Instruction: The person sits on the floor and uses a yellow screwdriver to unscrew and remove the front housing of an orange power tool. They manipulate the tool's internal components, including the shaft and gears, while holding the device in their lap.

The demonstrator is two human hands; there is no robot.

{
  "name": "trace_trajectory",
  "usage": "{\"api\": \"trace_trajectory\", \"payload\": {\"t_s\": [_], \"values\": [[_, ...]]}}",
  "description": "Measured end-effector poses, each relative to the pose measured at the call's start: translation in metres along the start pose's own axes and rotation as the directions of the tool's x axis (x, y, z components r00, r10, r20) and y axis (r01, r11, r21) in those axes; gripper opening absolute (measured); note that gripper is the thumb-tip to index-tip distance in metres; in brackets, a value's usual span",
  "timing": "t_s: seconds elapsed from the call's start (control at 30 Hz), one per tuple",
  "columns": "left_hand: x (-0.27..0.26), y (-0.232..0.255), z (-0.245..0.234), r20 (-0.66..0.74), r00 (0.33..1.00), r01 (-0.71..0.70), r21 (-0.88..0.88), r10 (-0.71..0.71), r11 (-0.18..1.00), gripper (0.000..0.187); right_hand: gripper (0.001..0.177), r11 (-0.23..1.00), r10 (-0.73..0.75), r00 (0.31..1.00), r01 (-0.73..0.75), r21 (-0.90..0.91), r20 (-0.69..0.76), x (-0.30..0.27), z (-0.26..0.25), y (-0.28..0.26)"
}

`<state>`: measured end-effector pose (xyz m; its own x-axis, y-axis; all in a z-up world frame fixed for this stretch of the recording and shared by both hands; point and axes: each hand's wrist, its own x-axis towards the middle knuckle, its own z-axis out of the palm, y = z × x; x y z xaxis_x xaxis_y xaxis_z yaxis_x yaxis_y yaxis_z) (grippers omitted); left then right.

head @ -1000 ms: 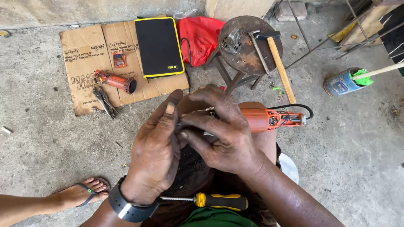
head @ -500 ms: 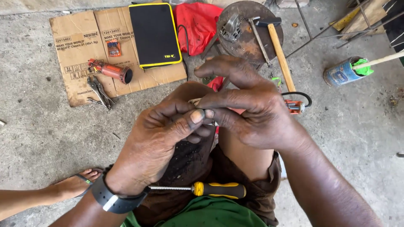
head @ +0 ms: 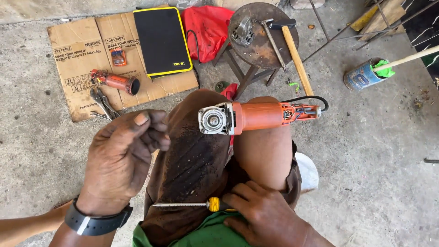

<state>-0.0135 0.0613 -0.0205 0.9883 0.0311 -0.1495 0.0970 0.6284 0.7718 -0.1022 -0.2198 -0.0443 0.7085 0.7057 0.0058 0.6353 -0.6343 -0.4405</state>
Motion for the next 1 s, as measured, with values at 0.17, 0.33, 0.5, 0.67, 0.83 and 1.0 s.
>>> {"api": "trace_trajectory", "payload": {"t_s": [0.17, 0.33, 0.5, 0.67, 0.83, 1.0], "values": [[-0.003, -0.007, 0.009, 0.059, 0.996, -0.062, -0.101, 0.068, 0.993, 0.018, 0.047, 0.987, 0.156, 0.987, -0.154, -0.048, 0.039, -0.019, 0.025, 0.018], [0.000, -0.012, 0.017, 0.006, 0.998, -0.065, -0.233, 0.068, 0.970, 0.013, 0.031, 0.906, 0.215, 0.975, -0.175, 0.386, -0.063, -0.030, -0.009, 0.012], [0.002, -0.025, 0.026, 0.095, 0.995, 0.036, -0.389, 0.001, 0.920, 0.025, 0.035, 0.585, 0.590, 0.791, -0.284, 0.760, -0.159, -0.075, 0.020, 0.038], [0.000, -0.045, 0.042, 0.122, 0.992, 0.041, -0.441, 0.015, 0.896, 0.020, 0.038, 0.674, 0.585, 0.694, -0.129, 0.727, -0.419, -0.053, 0.004, 0.010], [-0.007, -0.056, 0.061, 0.109, 0.993, 0.012, -0.441, 0.040, 0.898, 0.013, 0.036, 0.677, 0.652, 0.578, -0.153, 0.720, -0.490, -0.042, 0.004, 0.005], [-0.008, -0.062, 0.068, 0.139, 0.990, 0.067, -0.467, -0.002, 0.882, 0.023, 0.036, 0.765, 0.601, 0.593, -0.234, 0.600, -0.536, -0.037, -0.002, 0.005]]}}
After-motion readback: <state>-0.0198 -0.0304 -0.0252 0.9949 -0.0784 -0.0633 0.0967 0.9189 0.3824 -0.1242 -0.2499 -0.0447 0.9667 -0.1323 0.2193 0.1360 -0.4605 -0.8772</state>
